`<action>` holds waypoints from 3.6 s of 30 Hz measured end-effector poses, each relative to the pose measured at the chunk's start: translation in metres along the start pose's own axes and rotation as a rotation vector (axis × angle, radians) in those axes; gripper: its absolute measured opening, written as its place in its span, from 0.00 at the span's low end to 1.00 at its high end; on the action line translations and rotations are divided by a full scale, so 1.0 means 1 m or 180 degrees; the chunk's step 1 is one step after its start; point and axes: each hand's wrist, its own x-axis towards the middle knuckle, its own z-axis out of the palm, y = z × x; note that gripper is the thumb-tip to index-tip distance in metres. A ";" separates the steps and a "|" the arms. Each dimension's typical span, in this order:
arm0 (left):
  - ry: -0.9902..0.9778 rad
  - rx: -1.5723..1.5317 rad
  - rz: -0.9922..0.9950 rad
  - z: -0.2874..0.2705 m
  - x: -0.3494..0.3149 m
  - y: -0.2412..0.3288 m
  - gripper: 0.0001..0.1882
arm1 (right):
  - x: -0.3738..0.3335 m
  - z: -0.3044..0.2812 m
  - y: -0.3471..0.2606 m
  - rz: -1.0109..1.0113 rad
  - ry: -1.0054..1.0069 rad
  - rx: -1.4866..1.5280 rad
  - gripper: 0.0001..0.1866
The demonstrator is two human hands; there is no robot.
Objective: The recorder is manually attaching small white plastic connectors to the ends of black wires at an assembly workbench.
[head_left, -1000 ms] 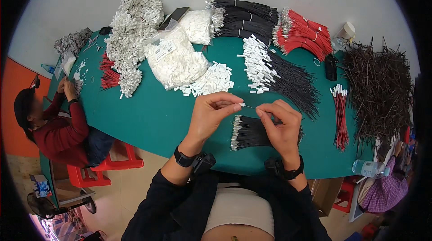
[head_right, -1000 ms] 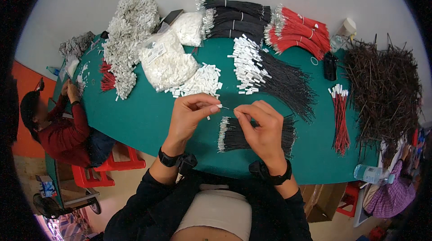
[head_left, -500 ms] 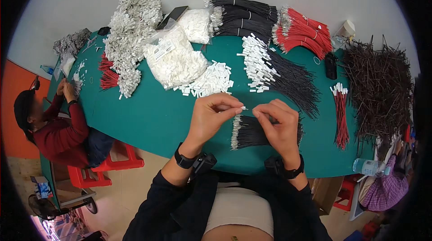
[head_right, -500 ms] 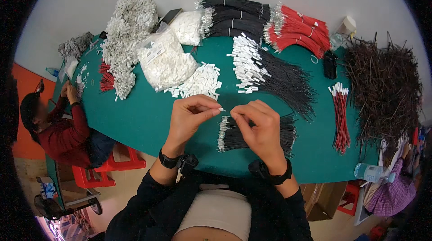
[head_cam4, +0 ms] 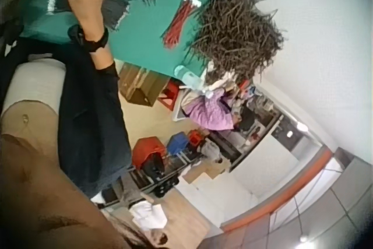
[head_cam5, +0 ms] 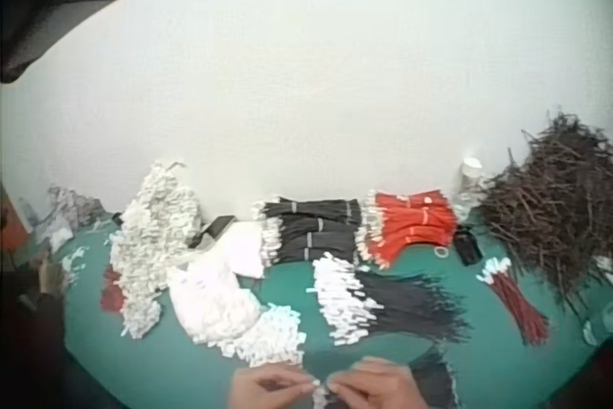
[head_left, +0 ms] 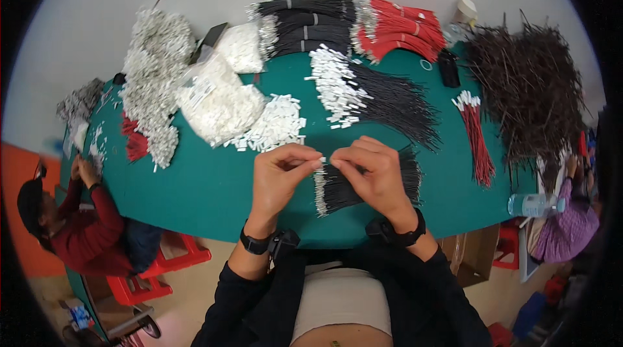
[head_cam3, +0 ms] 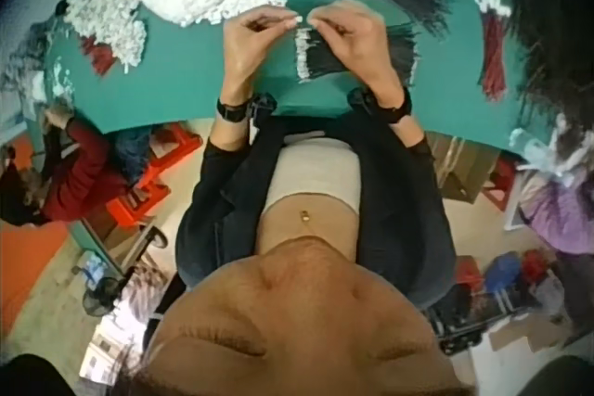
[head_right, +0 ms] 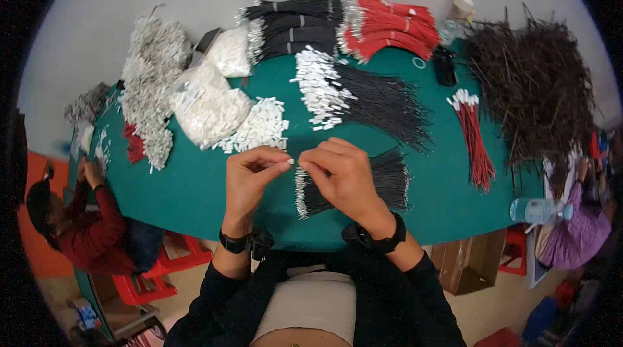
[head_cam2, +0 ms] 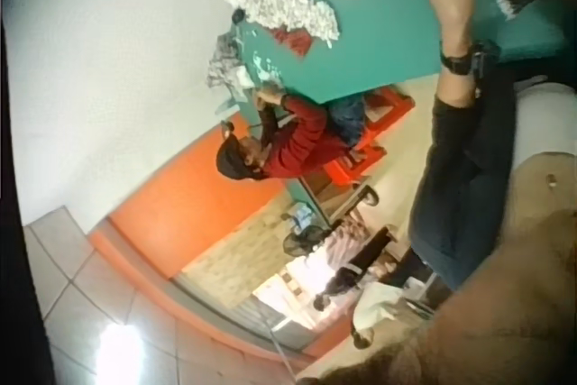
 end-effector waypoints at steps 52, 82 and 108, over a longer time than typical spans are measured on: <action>0.0012 -0.0364 -0.0149 -0.014 0.019 -0.012 0.11 | -0.024 -0.020 0.035 0.0386 -0.1196 -0.0132 0.06; 0.0017 0.0105 0.0064 0.005 -0.001 0.012 0.10 | -0.004 -0.013 -0.010 0.0396 0.0240 0.0020 0.06; 0.0289 -0.0638 -0.0028 0.004 0.001 0.011 0.08 | 0.000 -0.007 -0.014 0.0350 0.0277 0.0048 0.04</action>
